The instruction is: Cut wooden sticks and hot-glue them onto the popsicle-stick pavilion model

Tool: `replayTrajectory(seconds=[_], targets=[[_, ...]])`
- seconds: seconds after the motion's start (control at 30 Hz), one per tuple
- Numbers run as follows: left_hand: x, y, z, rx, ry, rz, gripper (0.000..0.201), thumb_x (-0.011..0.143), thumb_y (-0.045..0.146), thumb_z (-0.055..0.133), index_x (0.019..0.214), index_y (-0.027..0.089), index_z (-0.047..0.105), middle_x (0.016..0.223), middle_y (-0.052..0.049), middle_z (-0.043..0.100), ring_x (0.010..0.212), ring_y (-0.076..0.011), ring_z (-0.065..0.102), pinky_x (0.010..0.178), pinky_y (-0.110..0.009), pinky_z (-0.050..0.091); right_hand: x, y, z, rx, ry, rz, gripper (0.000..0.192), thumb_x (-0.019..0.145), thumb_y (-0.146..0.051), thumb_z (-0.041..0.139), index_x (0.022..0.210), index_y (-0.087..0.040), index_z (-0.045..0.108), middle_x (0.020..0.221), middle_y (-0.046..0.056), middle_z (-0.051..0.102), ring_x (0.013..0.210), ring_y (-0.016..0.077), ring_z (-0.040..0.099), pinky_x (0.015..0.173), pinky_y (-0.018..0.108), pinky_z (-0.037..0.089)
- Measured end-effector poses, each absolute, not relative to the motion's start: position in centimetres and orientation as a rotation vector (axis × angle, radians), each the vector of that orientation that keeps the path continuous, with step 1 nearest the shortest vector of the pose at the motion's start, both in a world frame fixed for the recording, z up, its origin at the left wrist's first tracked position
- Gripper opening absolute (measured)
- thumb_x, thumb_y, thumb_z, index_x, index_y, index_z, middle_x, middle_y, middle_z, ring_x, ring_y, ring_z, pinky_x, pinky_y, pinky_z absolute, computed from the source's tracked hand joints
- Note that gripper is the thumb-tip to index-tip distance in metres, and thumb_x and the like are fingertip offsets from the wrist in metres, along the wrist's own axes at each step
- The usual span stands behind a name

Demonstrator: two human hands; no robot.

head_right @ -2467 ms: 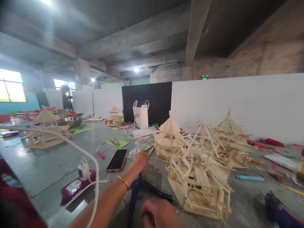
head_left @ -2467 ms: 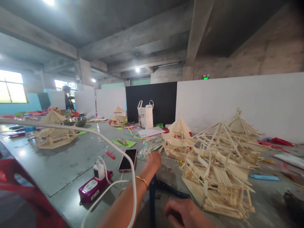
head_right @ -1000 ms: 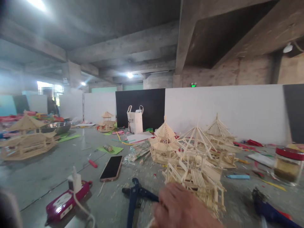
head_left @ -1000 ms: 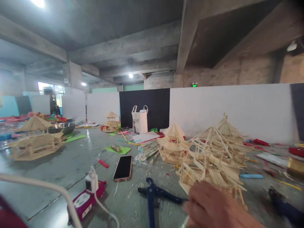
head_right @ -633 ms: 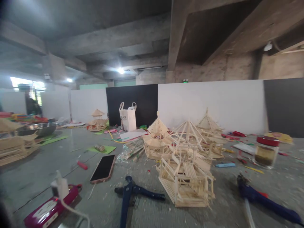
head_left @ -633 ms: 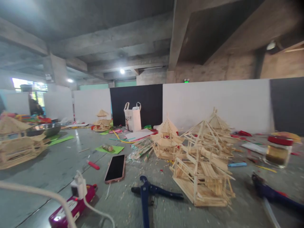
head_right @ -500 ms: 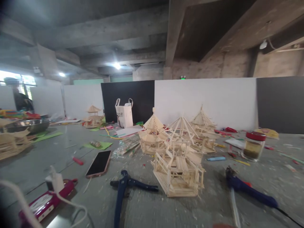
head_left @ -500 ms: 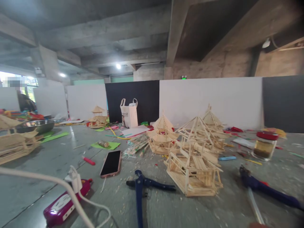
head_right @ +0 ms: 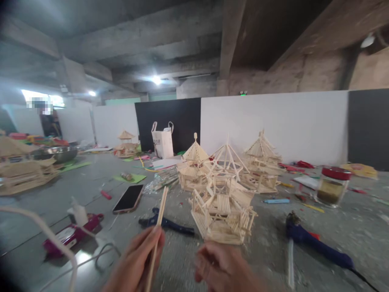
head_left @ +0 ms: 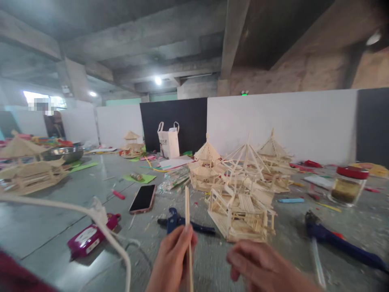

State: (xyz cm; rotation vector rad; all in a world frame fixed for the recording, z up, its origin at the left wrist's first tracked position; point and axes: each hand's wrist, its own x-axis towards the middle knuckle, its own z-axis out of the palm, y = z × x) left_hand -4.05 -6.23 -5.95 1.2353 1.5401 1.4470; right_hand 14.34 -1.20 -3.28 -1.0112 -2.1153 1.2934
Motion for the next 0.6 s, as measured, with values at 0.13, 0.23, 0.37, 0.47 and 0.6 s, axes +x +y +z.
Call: replayTrajectory(seconds=[0.13,0.23,0.37,0.47,0.6], targets=[[-3.4,-3.5,-4.6,1.031,1.458,1.462,0.045,0.069,0.061,0.049,0.064,0.017,0.051,0.037,0.009,0.032,0.029,-0.0038,0.027,0.029,-0.015,0.017,11.1,-1.0,-5.0,-0.911,-2.003,1.589,0.04,0.08,-0.05,0.045,0.073,-0.012,0.056,0.064,0.0,0.057,0.04,0.0026,0.047,0.035,0.012,0.031],[-3.2,-2.6,-4.4,1.119,1.481,1.424,0.046,0.067,0.062,0.049,0.065,0.016,0.053,0.032,0.008,0.035,0.026,-0.0051,0.029,0.028,-0.016,0.018,9.1,0.1,-5.3,-0.762,-1.917,1.725,0.036,0.077,-0.047,0.047,0.075,-0.012,0.055,0.068,0.001,0.059,0.034,0.0038,0.048,0.028,0.013,0.03],[-4.1,-2.2,-4.4,1.227,1.573,1.352,0.047,0.072,0.061,0.043,0.069,0.015,0.055,0.034,0.007,0.038,0.027,-0.0061,0.032,0.028,-0.017,0.022,7.6,0.8,-4.8,-0.732,-1.874,1.778,0.022,0.071,-0.033,0.047,0.067,-0.013,0.055,0.059,-0.001,0.057,0.03,0.0048,0.047,0.025,0.013,0.027],[-6.0,-0.6,-3.9,1.249,1.725,1.27,0.045,0.078,0.056,0.037,0.074,0.015,0.054,0.04,0.008,0.04,0.029,-0.0062,0.035,0.029,-0.018,0.026,7.7,0.5,-4.8,-0.886,-1.86,1.767,0.017,0.068,-0.029,0.045,0.059,-0.015,0.049,0.048,-0.003,0.053,0.027,0.0057,0.044,0.025,0.015,0.026],[-9.6,3.3,-2.8,1.238,1.863,1.105,0.033,0.083,0.041,0.045,0.072,0.011,0.055,0.046,0.006,0.046,0.034,-0.0059,0.04,0.035,-0.019,0.033,9.6,0.0,-6.5,-1.118,-1.972,1.615,0.009,0.065,-0.023,0.047,0.058,-0.017,0.048,0.042,-0.006,0.047,0.033,0.005,0.041,0.031,0.015,0.026]])
